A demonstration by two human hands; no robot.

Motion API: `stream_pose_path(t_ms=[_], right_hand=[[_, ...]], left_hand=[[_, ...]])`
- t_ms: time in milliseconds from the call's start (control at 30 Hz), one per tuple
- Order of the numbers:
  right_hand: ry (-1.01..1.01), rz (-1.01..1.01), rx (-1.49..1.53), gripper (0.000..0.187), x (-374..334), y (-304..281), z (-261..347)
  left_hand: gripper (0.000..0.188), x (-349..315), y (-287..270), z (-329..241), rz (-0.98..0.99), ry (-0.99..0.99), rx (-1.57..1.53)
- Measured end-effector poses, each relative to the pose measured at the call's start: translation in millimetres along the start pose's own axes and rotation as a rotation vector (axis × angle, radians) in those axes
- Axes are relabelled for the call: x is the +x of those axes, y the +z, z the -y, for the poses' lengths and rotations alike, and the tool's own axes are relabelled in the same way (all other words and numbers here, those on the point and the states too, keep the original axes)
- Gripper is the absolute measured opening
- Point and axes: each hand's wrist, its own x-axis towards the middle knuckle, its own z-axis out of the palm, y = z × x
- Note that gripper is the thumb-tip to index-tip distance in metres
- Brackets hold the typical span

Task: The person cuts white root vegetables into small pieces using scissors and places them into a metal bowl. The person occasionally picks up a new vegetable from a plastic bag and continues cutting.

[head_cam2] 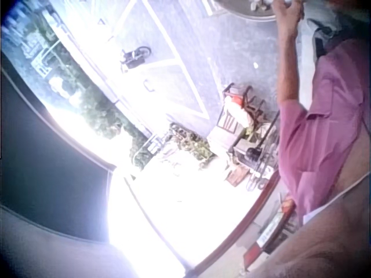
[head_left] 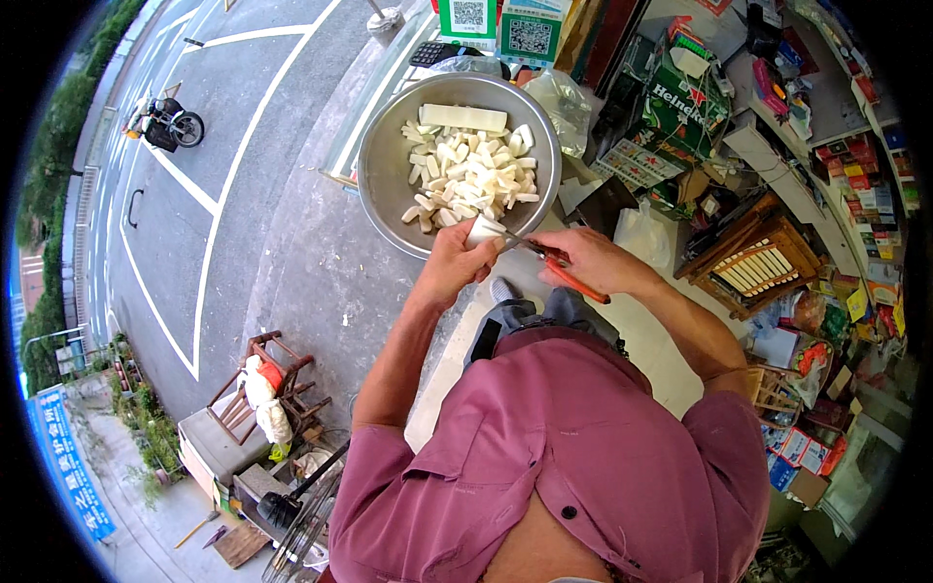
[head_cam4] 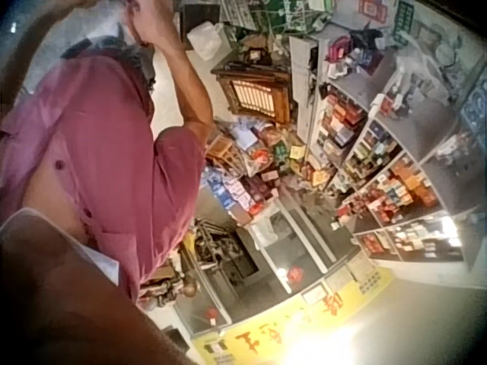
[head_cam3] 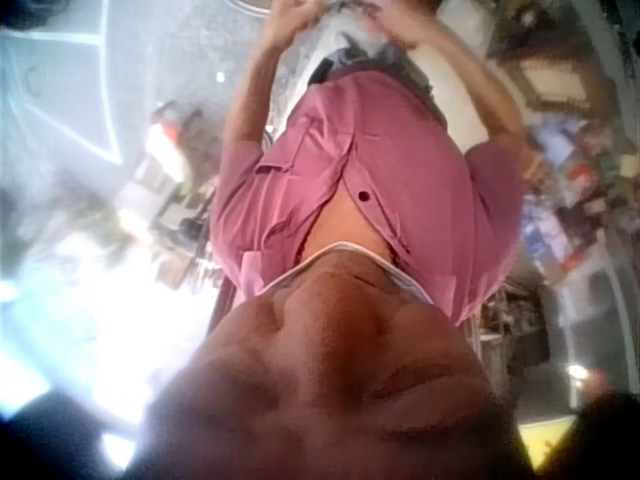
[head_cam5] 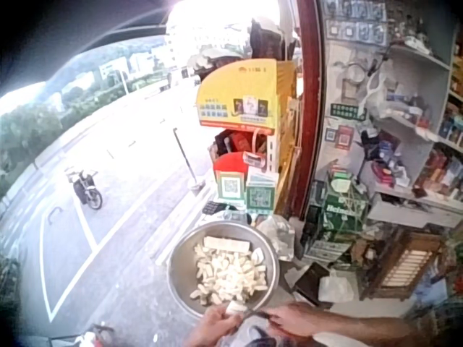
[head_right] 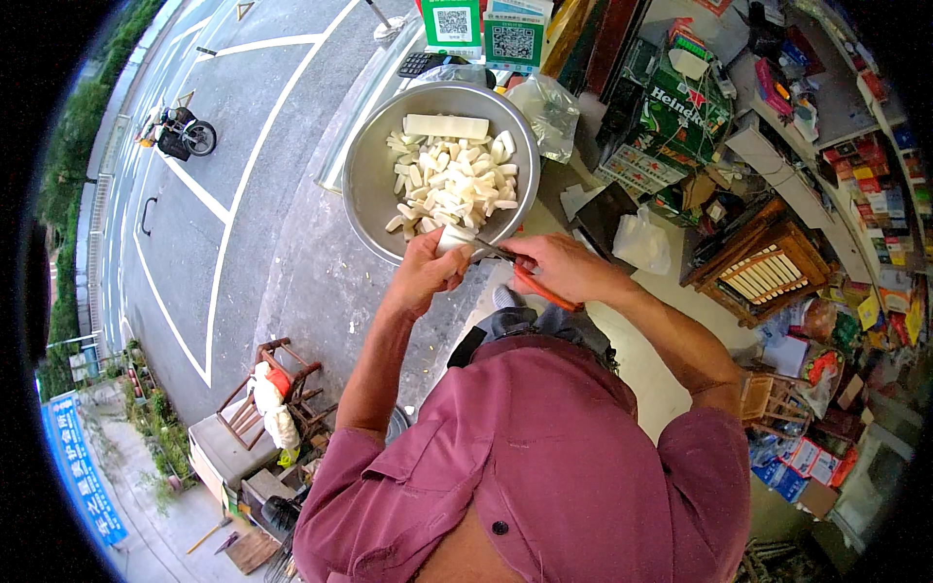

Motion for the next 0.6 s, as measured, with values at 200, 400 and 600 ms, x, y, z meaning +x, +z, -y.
stream_pose_path(t_ms=[200,400,600], right_hand=[[0.171,0.099,0.067,0.040,3,-8,3],[0.049,0.008,0.007,0.042,-3,-5,-4],[0.121,0.097,-0.055,0.047,2,-9,5]], left_hand=[[0.006,2,-2,0,-0.040,-0.023,0.057],[0.007,3,2,-3,-0.047,-0.005,0.024],[0.006,7,3,6,-0.066,0.011,0.050]])
